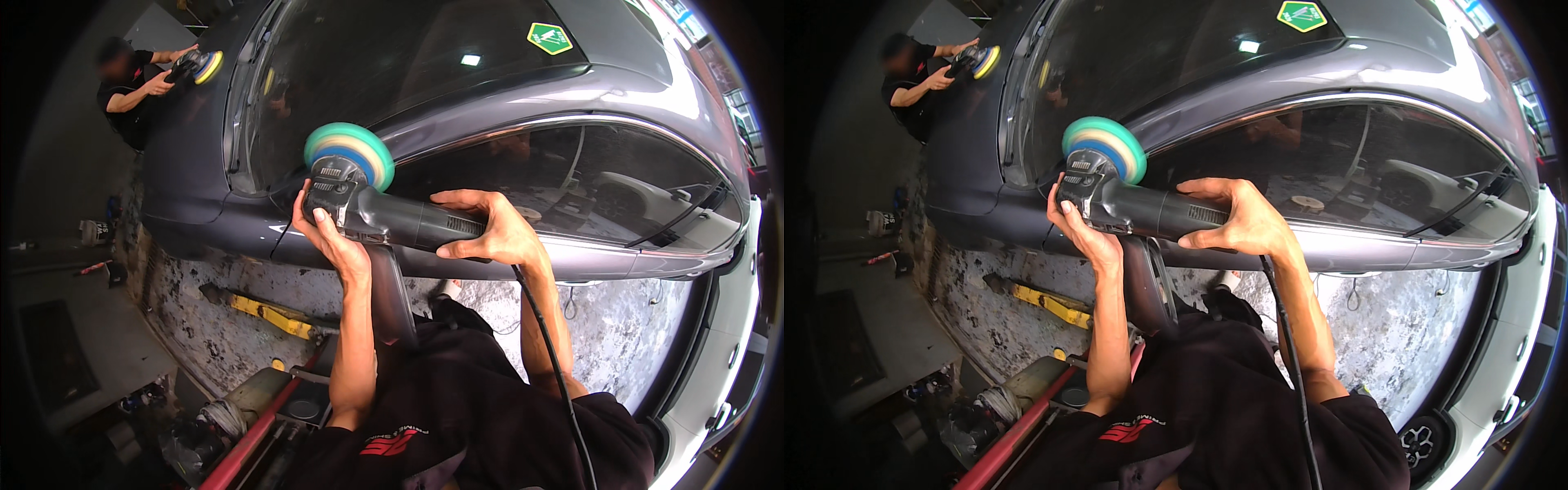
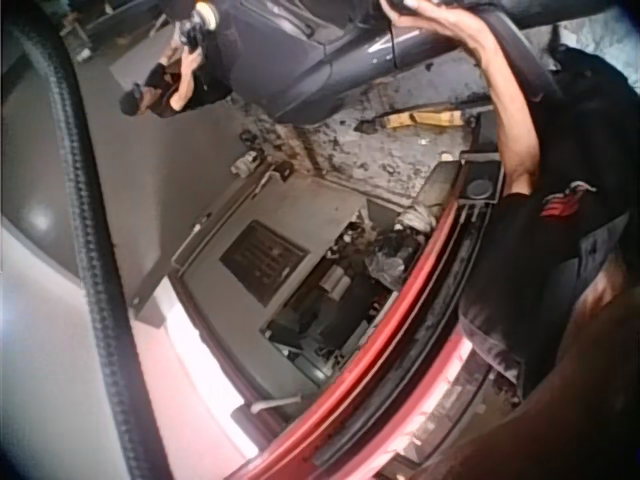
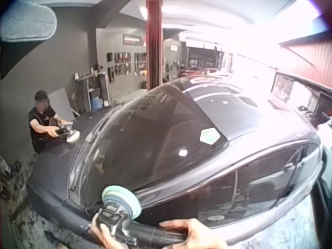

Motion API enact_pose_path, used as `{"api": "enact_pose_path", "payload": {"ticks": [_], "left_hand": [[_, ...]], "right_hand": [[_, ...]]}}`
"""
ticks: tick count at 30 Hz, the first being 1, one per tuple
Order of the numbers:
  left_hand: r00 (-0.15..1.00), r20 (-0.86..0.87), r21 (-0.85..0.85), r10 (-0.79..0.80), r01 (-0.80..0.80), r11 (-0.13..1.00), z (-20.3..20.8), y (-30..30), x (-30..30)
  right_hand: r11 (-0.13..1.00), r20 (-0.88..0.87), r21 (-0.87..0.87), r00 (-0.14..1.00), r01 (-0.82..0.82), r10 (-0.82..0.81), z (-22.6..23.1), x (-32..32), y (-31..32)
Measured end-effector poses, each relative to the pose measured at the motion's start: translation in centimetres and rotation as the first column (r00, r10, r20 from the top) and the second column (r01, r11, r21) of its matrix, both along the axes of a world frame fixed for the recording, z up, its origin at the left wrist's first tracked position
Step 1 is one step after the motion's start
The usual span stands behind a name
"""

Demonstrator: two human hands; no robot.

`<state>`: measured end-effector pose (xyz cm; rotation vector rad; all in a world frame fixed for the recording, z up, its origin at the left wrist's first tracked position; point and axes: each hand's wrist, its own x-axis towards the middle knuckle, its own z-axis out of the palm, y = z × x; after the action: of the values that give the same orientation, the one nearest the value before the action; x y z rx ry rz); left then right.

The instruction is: The person uses a rotary polisher with a green pad to polish the front fender and roof of a grey car. They apply purple polishing compound to the pad before resuming polishing on the roof area.

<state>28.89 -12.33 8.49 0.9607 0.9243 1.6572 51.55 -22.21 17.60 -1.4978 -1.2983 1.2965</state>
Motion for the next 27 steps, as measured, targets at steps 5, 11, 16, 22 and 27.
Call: {"api": "enact_pose_path", "payload": {"ticks": [5, 11, 16, 22, 27], "left_hand": [[1.000, 0.012, 0.025, -0.003, 0.003, 1.000, 1.4, -0.6, 1.8], [0.998, 0.064, 0.062, 0.004, -0.008, 0.998, 2.6, -0.7, 3.9], [0.993, 0.118, 0.083, 0.025, -0.035, 0.996, 3.9, -0.9, 5.9], [0.990, 0.130, 0.112, 0.050, -0.065, 0.992, 4.7, -1.4, 8.0], [0.992, 0.116, 0.128, 0.050, -0.065, 0.990, 5.4, -1.6, 9.1]], "right_hand": [[1.000, -0.049, 0.007, 0.999, 0.018, -0.018, 0.4, 1.4, -1.1], [0.999, -0.086, 0.023, 0.996, 0.034, -0.032, 0.5, 2.9, -2.2], [0.997, -0.122, 0.052, 0.991, 0.061, -0.054, 0.1, 3.8, -3.1], [0.994, -0.163, 0.059, 0.983, 0.091, -0.081, 0.0, 5.1, -4.1], [0.993, -0.190, 0.037, 0.977, 0.108, -0.099, 0.2, 6.0, -4.8]]}}
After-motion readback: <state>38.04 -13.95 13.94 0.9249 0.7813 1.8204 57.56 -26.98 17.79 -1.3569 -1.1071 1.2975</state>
